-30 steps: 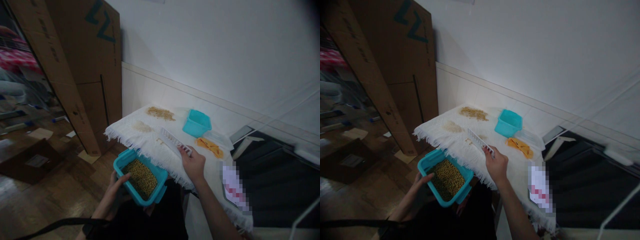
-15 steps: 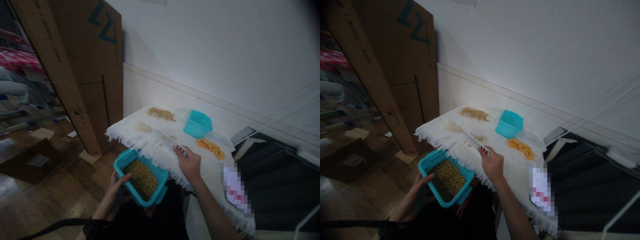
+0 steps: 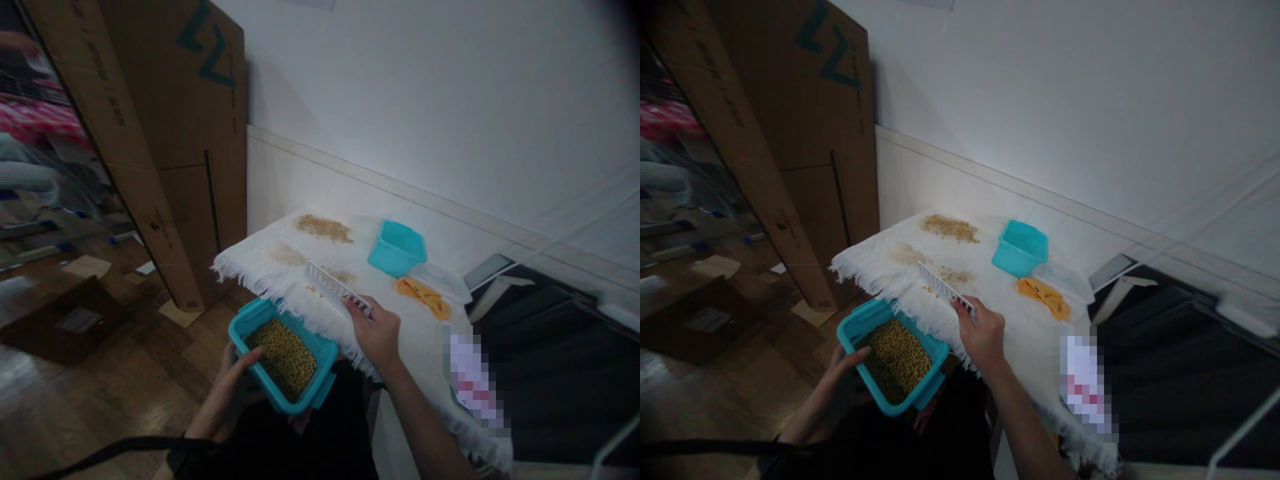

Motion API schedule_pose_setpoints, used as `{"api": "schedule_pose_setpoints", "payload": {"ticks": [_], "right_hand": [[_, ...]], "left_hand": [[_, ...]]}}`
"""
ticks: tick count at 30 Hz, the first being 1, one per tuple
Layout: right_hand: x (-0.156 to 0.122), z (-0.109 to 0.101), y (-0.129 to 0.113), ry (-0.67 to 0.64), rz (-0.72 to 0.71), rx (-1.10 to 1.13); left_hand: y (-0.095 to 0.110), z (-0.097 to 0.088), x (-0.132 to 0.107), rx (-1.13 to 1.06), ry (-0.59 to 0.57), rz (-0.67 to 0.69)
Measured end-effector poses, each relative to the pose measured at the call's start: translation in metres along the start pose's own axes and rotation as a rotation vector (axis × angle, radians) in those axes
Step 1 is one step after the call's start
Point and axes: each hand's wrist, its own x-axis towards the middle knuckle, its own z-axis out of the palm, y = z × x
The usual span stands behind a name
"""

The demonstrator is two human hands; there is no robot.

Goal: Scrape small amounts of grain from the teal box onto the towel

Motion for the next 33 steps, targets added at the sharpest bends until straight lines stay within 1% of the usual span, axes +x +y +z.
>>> {"api": "schedule_pose_setpoints", "payload": {"ticks": [8, 13, 18, 22, 29, 33], "right_hand": [[-0.0023, -0.0001, -0.0004, -0.015, -0.002, 0.026], [-0.0024, -0.0002, -0.0019, -0.037, 0.012, 0.037], [-0.0021, 0.0005, -0.0048, -0.043, -0.007, 0.05], [-0.0034, 0.001, -0.0055, -0.021, -0.032, 0.064], [-0.0076, -0.002, -0.0063, -0.029, -0.07, 0.087], [-0.0079, -0.004, -0.0067, -0.039, -0.068, 0.087]], "left_hand": [[-0.0012, -0.0026, 0.0003, -0.011, -0.012, 0.009], [-0.0003, -0.0001, 0.0005, -0.019, 0.02, 0.004], [0.0006, 0.0008, 0.0009, -0.019, 0.042, 0.024], [0.0004, -0.0011, 0.0027, -0.03, 0.061, 0.025], [0.0025, -0.0016, 0.0027, -0.007, 0.051, 0.038], [0.0025, -0.0018, 0.0036, -0.027, 0.06, 0.009]]}}
